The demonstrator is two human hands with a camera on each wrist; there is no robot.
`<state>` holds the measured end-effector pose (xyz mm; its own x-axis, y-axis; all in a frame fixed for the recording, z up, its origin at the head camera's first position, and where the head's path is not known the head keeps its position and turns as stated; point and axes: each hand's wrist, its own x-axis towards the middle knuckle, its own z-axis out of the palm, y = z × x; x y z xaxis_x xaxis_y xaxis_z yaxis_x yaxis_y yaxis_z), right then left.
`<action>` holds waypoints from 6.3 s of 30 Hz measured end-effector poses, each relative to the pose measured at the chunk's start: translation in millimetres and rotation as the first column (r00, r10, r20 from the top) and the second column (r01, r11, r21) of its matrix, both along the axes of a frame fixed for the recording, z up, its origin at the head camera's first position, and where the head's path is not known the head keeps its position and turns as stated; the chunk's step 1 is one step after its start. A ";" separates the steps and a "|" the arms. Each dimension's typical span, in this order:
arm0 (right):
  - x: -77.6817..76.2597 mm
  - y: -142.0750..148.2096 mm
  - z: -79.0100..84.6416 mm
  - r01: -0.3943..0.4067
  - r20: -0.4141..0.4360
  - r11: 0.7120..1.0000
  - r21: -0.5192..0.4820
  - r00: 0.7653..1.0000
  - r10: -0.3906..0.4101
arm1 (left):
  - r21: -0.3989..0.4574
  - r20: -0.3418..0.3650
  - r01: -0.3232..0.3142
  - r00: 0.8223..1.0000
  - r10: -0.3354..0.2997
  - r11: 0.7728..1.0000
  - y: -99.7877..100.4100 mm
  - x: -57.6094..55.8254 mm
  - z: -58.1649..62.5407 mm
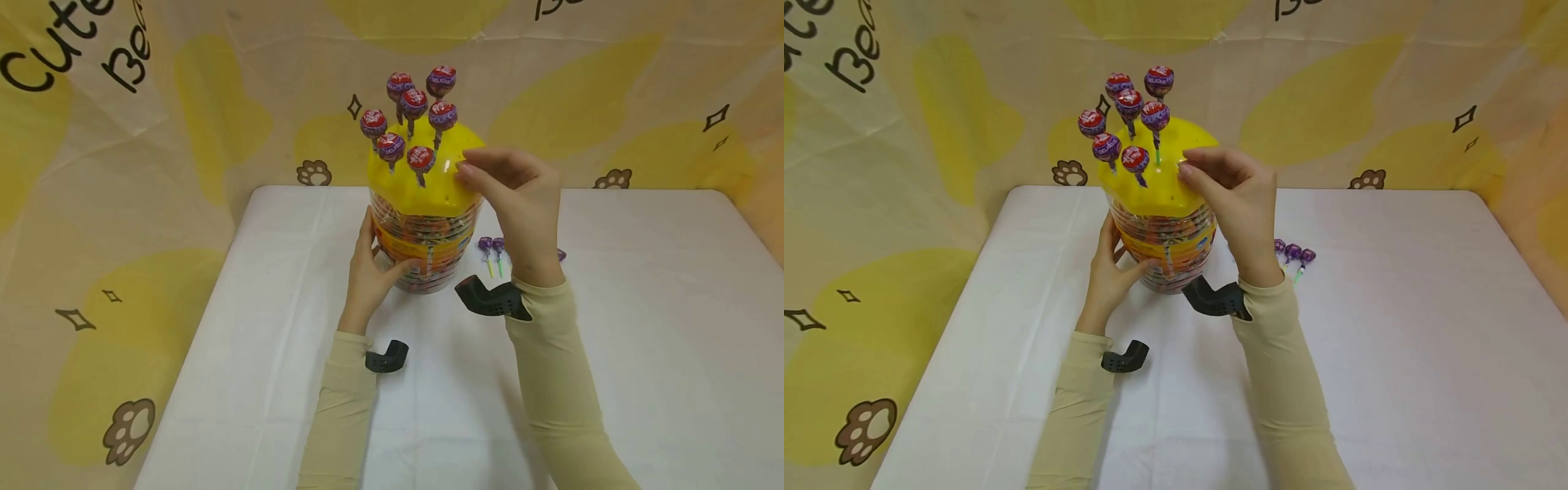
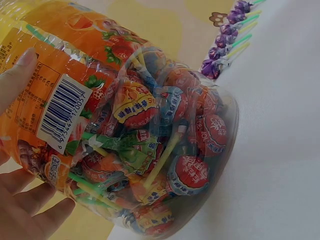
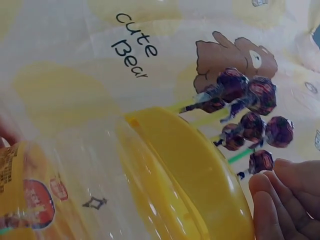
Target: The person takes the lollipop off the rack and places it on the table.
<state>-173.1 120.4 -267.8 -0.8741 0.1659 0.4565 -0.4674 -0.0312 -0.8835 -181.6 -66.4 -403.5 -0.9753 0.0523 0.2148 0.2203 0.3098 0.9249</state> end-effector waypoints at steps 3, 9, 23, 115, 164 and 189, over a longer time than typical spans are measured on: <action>-1.6 -6.0 2.7 0.028 -0.027 0.999 0.044 0.999 -0.027 | -0.003 0.006 0.001 1.000 -0.001 1.000 -0.2 -0.1 0.4; -7.2 -15.6 4.5 0.076 -0.135 0.988 0.137 0.989 -0.057 | -0.001 0.005 0.011 1.000 -0.011 1.000 -0.9 -0.5 0.9; -19.5 -27.7 8.9 0.126 -0.250 0.977 0.174 0.965 -0.079 | -0.005 0.004 0.009 1.000 -0.009 1.000 -0.8 -0.2 1.1; 21.6 143.1 -83.8 0.171 0.326 0.960 -0.220 0.941 -0.093 | -0.012 -0.018 0.009 1.000 -0.009 1.000 -0.4 -0.5 -0.7; 13.0 197.6 -159.1 0.031 0.765 0.993 -0.110 0.641 0.065 | 0.003 -0.028 0.018 0.999 -0.018 1.000 -0.8 -3.1 -3.1; 11.0 195.4 -160.5 0.010 0.759 0.995 0.103 0.645 -0.085 | -0.004 -0.015 0.016 1.000 -0.016 1.000 0.0 -2.3 -2.6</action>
